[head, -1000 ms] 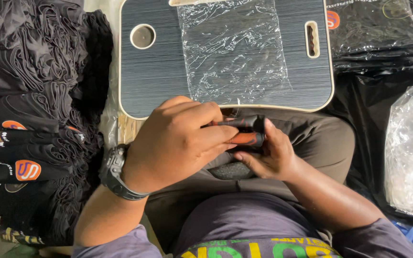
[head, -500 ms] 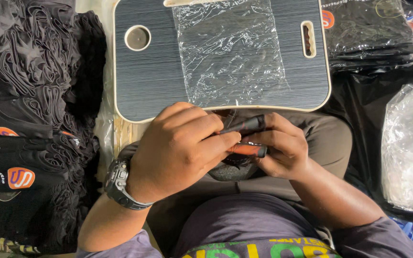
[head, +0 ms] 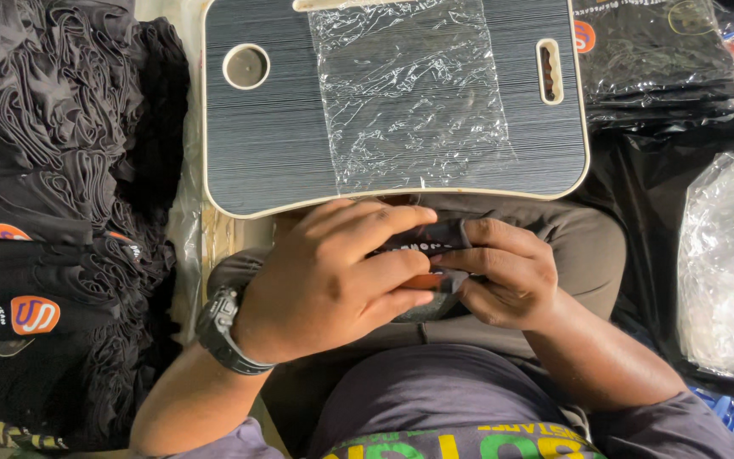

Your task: The person picks up a folded black t-shirt from a stack, places it inside a clear plastic sleeve, and seals the adhesive edge of the sleeve on a small tray.

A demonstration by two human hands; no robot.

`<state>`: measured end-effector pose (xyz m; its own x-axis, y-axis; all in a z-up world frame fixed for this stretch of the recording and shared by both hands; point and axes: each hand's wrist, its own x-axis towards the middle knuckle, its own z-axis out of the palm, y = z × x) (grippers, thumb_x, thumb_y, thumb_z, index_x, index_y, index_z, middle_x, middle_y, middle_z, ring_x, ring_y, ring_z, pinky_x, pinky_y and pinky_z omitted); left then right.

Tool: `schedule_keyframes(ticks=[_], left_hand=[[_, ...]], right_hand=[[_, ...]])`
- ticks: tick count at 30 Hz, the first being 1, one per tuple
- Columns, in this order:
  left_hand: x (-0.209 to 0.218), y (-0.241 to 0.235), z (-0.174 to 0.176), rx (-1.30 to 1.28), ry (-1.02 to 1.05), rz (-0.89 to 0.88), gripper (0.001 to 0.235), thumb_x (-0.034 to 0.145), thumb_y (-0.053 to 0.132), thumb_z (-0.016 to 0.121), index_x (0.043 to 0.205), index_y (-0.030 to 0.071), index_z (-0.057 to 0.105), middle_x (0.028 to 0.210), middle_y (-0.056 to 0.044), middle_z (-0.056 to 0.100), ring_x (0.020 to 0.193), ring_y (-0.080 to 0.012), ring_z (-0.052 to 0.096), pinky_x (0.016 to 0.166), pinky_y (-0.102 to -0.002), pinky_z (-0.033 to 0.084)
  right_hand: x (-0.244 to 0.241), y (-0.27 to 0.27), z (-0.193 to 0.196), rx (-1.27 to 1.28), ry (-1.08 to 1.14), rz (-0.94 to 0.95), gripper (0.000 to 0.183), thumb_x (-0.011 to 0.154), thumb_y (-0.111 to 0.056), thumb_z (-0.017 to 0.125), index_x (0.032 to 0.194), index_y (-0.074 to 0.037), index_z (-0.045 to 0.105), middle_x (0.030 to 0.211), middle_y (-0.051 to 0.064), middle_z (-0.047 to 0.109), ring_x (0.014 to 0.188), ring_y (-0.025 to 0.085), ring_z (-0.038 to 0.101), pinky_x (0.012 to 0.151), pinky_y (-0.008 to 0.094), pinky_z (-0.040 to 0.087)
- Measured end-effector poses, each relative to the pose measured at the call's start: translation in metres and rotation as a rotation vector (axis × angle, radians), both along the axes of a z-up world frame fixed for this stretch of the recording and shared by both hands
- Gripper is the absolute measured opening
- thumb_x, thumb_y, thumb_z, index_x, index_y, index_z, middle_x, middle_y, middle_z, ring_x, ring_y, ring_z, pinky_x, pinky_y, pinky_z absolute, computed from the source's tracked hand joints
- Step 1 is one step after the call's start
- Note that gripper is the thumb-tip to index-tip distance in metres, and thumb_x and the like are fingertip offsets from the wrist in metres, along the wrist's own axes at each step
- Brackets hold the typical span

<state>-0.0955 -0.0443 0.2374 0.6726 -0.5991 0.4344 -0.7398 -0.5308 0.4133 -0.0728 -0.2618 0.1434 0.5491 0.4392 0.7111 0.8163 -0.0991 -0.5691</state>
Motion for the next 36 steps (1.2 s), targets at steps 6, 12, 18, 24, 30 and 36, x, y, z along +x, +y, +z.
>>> schedule_keyframes(ticks=[6, 12, 18, 24, 30, 36], left_hand=[[0.010, -0.008, 0.007, -0.175, -0.007, -0.164, 0.011, 0.092, 0.010, 0.062, 0.092, -0.001, 0.064, 0.093, -0.014, 0.060, 0.078, -0.0285, 0.058, 0.072, -0.038, 0.049], [0.036, 0.007, 0.007, -0.229, 0.210, -0.185, 0.010, 0.088, 0.011, 0.066, 0.092, 0.002, 0.068, 0.094, -0.013, 0.067, 0.081, -0.0240, 0.066, 0.072, -0.032, 0.051], [0.091, 0.017, -0.053, -0.462, 0.639, -0.085, 0.024, 0.093, 0.024, 0.051, 0.109, 0.007, 0.058, 0.097, -0.007, 0.061, 0.076, -0.0160, 0.067, 0.062, -0.024, 0.058], [0.125, 0.014, -0.210, 0.165, 0.289, 0.341, 0.019, 0.079, 0.020, 0.067, 0.097, 0.017, 0.066, 0.100, -0.003, 0.061, 0.093, -0.0302, 0.062, 0.077, -0.047, 0.052], [0.132, 0.017, -0.256, 0.095, 0.177, 0.382, 0.011, 0.078, 0.022, 0.071, 0.088, 0.023, 0.067, 0.088, 0.005, 0.062, 0.088, -0.0236, 0.062, 0.077, -0.038, 0.052], [0.116, 0.011, -0.227, -0.131, 0.066, 0.424, 0.009, 0.091, 0.022, 0.056, 0.094, 0.019, 0.064, 0.085, -0.001, 0.063, 0.081, -0.0263, 0.065, 0.072, -0.037, 0.054]], right_hand=[[0.009, -0.001, 0.009, -0.014, 0.071, 0.181, 0.019, 0.086, -0.017, 0.061, 0.088, 0.003, 0.061, 0.084, 0.018, 0.059, 0.069, 0.028, 0.060, 0.063, 0.032, 0.051], [0.006, -0.016, -0.025, -0.178, 0.198, 0.266, 0.015, 0.087, -0.014, 0.065, 0.092, -0.002, 0.057, 0.085, 0.012, 0.055, 0.059, 0.028, 0.054, 0.052, 0.033, 0.043], [0.007, -0.040, -0.035, -0.142, 0.356, 0.072, 0.010, 0.087, -0.006, 0.062, 0.090, 0.001, 0.056, 0.084, 0.012, 0.052, 0.069, 0.024, 0.052, 0.063, 0.031, 0.043], [0.021, -0.068, -0.079, -0.047, 0.478, -0.202, 0.012, 0.079, -0.005, 0.072, 0.082, 0.002, 0.063, 0.073, 0.017, 0.056, 0.060, 0.032, 0.056, 0.054, 0.041, 0.043], [0.023, -0.061, -0.082, -0.024, 0.640, -0.254, 0.011, 0.079, -0.004, 0.072, 0.085, 0.001, 0.064, 0.075, 0.015, 0.058, 0.071, 0.019, 0.055, 0.061, 0.039, 0.043], [0.026, -0.035, -0.092, -0.071, 0.698, -0.137, 0.017, 0.077, -0.004, 0.072, 0.092, -0.001, 0.067, 0.087, 0.016, 0.064, 0.087, 0.023, 0.061, 0.073, 0.042, 0.048]])
